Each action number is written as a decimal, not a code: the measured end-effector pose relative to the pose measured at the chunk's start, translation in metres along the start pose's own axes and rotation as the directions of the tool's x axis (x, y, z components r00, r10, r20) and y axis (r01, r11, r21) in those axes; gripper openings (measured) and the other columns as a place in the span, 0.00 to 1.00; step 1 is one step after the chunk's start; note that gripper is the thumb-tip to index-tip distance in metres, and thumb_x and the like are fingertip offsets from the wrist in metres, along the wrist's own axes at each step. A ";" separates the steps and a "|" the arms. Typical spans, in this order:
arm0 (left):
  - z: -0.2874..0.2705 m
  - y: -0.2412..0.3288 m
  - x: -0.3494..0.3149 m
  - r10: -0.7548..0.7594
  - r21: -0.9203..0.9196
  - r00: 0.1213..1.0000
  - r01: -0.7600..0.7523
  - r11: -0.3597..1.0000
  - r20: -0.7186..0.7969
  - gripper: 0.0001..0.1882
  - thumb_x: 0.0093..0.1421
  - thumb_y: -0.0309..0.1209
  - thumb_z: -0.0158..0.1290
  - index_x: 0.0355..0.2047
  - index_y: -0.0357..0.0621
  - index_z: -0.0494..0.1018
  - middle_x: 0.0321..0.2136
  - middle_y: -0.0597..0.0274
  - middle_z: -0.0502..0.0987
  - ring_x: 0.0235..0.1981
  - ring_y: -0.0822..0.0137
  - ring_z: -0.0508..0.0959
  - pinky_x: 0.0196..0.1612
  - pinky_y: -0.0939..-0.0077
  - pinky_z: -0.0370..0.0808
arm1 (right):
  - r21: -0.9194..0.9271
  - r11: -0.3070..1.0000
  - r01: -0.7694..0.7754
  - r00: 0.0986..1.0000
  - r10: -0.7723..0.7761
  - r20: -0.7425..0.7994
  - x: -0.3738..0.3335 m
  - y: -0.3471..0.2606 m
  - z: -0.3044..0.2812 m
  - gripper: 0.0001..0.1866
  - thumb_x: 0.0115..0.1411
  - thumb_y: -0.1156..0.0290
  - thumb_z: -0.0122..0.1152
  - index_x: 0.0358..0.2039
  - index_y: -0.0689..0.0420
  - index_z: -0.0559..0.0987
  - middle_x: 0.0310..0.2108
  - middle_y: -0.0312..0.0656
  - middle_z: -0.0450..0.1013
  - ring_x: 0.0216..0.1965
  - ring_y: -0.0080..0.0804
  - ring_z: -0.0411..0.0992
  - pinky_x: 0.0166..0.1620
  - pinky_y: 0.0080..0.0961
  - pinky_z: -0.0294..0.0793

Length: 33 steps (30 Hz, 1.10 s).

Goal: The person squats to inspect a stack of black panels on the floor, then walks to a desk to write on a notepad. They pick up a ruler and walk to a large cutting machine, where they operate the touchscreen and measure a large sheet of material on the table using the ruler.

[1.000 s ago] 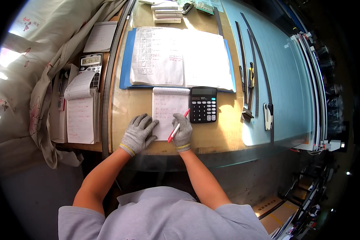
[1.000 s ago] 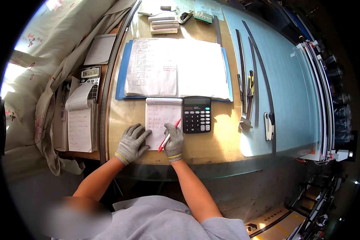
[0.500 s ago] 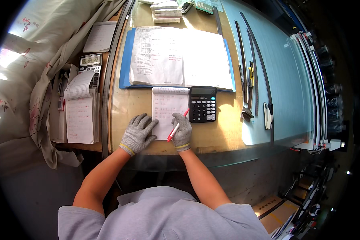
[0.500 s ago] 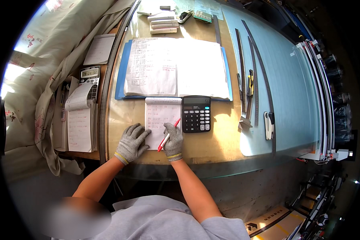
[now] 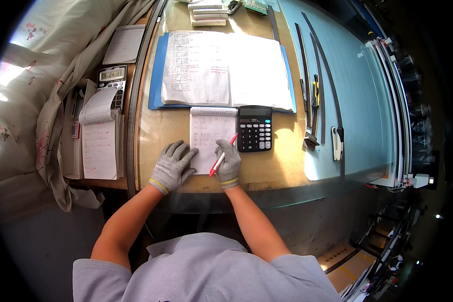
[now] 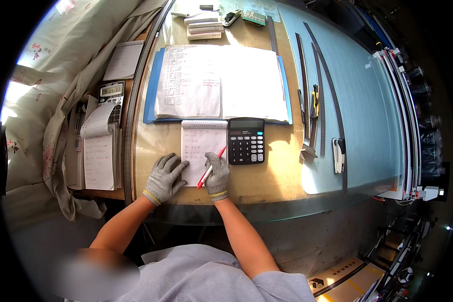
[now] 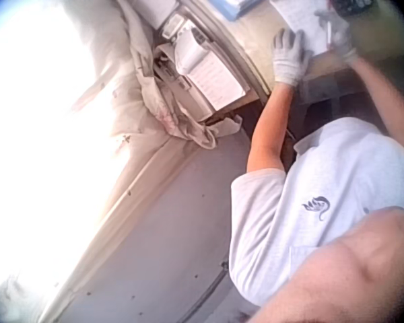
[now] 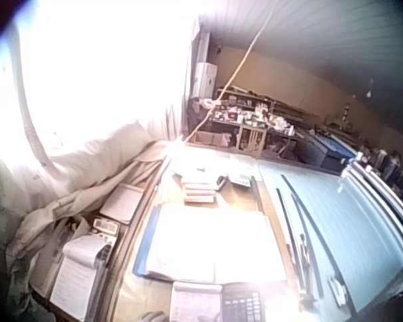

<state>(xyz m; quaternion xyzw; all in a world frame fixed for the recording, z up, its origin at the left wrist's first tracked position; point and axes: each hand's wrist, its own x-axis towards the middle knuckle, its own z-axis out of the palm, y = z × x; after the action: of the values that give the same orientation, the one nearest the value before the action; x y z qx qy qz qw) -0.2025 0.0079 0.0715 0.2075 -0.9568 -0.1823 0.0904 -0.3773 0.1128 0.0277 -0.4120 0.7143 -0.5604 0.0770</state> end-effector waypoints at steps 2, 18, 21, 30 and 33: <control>-0.002 0.001 0.001 0.000 0.003 1.000 0.000 1.000 0.004 0.30 0.57 0.44 0.57 0.58 0.49 0.68 0.52 0.50 0.69 0.59 0.45 0.66 0.64 0.49 0.60 | 0.000 1.000 0.002 1.000 -0.002 0.001 0.000 0.000 0.000 0.13 0.55 0.81 0.52 0.42 0.60 0.77 0.22 0.43 0.71 0.26 0.34 0.72 0.31 0.29 0.71; -0.002 0.002 0.001 0.000 -0.010 1.000 0.000 1.000 -0.007 0.30 0.55 0.43 0.59 0.57 0.49 0.68 0.52 0.50 0.69 0.58 0.45 0.67 0.64 0.49 0.61 | 0.006 1.000 -0.003 1.000 0.003 0.003 0.000 0.001 -0.001 0.13 0.56 0.81 0.53 0.42 0.59 0.77 0.23 0.43 0.71 0.27 0.35 0.73 0.32 0.29 0.72; -0.004 0.003 0.002 -0.001 -0.014 1.000 0.001 1.000 -0.008 0.30 0.55 0.42 0.59 0.57 0.48 0.68 0.52 0.50 0.70 0.58 0.45 0.67 0.63 0.49 0.61 | 0.001 1.000 -0.008 1.000 0.008 0.006 -0.001 -0.001 -0.001 0.13 0.56 0.80 0.53 0.42 0.59 0.77 0.23 0.43 0.71 0.27 0.35 0.73 0.33 0.30 0.72; 0.001 0.000 0.000 -0.003 -0.026 1.000 0.002 1.000 -0.011 0.33 0.53 0.44 0.60 0.58 0.50 0.68 0.52 0.49 0.69 0.58 0.44 0.66 0.62 0.46 0.61 | -0.011 1.000 -0.016 1.000 0.016 0.008 0.000 -0.001 -0.002 0.12 0.56 0.79 0.53 0.41 0.58 0.77 0.23 0.43 0.71 0.26 0.35 0.73 0.32 0.30 0.72; -0.002 0.002 0.001 -0.002 -0.008 1.000 0.002 1.000 -0.009 0.31 0.55 0.43 0.59 0.57 0.49 0.68 0.52 0.50 0.69 0.58 0.45 0.66 0.63 0.49 0.61 | -0.010 1.000 -0.016 1.000 0.017 0.009 0.001 -0.001 -0.002 0.12 0.56 0.79 0.53 0.41 0.58 0.77 0.22 0.43 0.71 0.26 0.35 0.73 0.32 0.30 0.72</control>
<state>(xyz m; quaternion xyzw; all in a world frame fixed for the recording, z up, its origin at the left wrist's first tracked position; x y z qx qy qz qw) -0.2038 0.0083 0.0740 0.2089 -0.9555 -0.1851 0.0954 -0.3784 0.1140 0.0300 -0.4089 0.7201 -0.5544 0.0827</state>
